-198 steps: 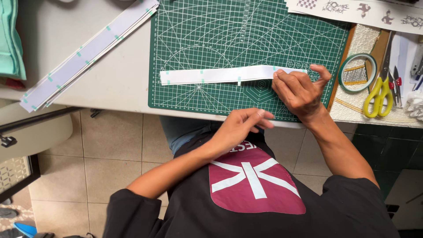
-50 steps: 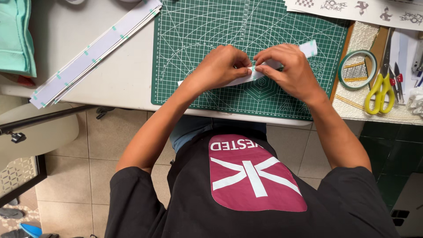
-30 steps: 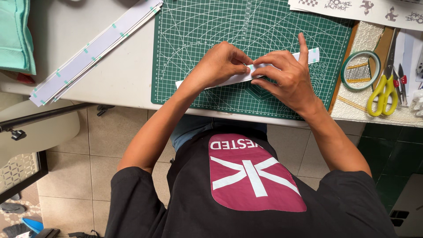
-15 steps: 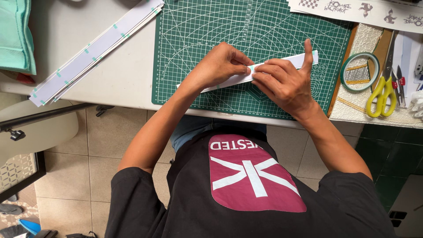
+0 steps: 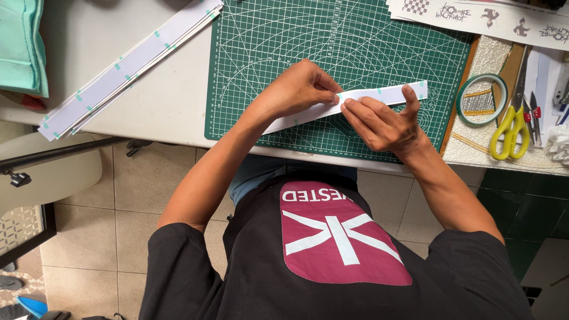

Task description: The person places a long white strip on a green cutting mat and applies small pieces of green tape at intervals along its length. They then fold the strip in half lengthwise, pressing the taped edges together to form a narrow tube.

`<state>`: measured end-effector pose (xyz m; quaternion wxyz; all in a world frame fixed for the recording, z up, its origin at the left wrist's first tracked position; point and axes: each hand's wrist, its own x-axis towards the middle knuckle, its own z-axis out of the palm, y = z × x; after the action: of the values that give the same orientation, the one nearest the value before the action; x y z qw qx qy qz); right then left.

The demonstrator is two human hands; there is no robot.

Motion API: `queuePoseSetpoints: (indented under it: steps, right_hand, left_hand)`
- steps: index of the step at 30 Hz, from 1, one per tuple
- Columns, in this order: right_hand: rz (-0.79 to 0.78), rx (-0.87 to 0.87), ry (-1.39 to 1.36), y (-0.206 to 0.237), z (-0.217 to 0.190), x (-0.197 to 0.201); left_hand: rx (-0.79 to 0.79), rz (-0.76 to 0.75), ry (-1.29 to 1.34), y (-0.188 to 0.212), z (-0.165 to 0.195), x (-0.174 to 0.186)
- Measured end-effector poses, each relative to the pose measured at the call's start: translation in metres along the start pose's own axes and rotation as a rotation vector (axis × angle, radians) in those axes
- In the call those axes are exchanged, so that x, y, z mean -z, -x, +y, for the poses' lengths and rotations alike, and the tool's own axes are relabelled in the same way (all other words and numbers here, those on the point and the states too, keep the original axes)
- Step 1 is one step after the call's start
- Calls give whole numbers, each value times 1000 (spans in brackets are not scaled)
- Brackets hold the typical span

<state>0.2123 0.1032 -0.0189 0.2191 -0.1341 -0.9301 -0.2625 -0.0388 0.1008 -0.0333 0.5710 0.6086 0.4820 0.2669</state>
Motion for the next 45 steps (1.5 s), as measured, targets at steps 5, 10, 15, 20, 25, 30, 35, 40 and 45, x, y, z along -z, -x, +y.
queuePoseSetpoints:
  steps: [5, 10, 15, 20, 25, 30, 35, 40, 45]
  right_hand:
    - [45, 74, -50, 4, 6, -5]
    - [39, 102, -103, 4, 8, -6]
    - [49, -26, -91, -7, 10, 8]
    - [-73, -907, -813, -2, -19, 49]
    - [-223, -1619, -1614, -3, -35, 49]
    - [-143, -1726, -1753, -20, -49, 33]
    - [5, -1841, -1839, -20, -52, 25]
    - [7, -1901, -1791, -14, -57, 22]
    - [1, -1893, -1804, -11, -58, 22]
  left_hand:
    - [-5, -22, -18, -2, -3, -1]
    - [-4, -12, 7, -2, -4, -2]
    - [15, 8, 53, -1, -2, 0]
    - [53, 9, 29, 2, 2, 1]
    - [57, -2, 46, 7, 8, 2]
    - [54, -1, 104, 13, 17, 4]
    - [59, 21, 13, 18, 27, 3]
    - [84, -8, -24, 19, 33, 4]
    - [120, -34, -92, 13, 35, 4]
